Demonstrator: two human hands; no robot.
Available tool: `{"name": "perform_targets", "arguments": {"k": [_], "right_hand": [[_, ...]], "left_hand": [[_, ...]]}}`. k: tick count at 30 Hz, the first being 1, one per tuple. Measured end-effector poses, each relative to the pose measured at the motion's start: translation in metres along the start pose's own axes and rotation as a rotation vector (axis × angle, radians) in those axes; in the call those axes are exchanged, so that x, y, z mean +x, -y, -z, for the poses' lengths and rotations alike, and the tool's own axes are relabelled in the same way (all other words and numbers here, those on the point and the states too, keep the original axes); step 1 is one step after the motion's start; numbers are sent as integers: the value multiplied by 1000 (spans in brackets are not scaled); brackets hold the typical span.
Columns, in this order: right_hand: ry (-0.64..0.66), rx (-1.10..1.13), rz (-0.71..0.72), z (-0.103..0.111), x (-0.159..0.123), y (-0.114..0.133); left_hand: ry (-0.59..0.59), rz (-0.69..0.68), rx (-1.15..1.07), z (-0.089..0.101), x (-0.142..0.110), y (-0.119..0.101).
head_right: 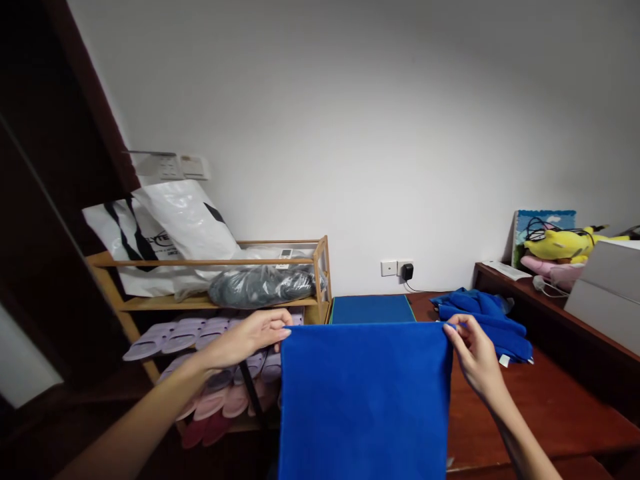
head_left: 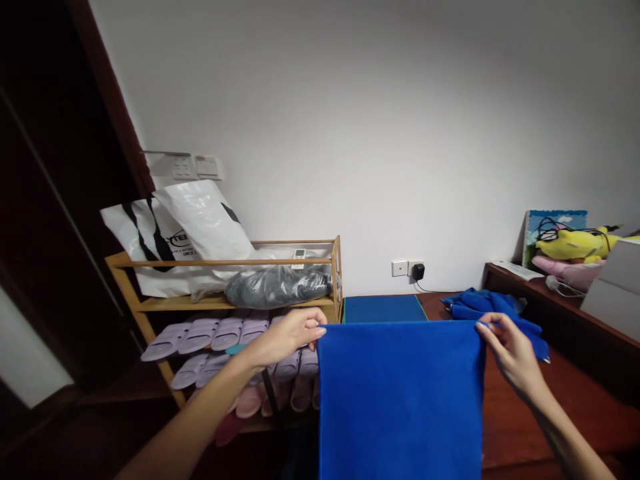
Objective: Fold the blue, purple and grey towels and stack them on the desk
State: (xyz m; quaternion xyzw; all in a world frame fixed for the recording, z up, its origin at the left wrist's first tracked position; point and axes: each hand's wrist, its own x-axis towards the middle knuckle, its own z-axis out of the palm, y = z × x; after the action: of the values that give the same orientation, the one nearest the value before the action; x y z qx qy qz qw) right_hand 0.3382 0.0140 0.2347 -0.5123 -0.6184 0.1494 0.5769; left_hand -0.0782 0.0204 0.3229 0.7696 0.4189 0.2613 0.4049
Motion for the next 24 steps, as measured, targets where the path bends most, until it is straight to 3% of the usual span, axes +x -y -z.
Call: {"name": "perform_targets", "arguments": {"k": [5,9,14,20,24], "right_hand": [[238,-240,-20,-45,9,-93],[173,-348,-51,-95,14,-166],[156,-415,-55,-143,15,-241],[243,-479,-32,-157,9,-311],[315,-512,-40,-149,-1,-330]], "left_hand": [[-108,118,205,-38,39,100],[-228,191,368,-79,84,172],[-284,205,516,-119,141,228],[-220,140,625,-135,162,291],[-263,131,665,-139,156,314]]}}
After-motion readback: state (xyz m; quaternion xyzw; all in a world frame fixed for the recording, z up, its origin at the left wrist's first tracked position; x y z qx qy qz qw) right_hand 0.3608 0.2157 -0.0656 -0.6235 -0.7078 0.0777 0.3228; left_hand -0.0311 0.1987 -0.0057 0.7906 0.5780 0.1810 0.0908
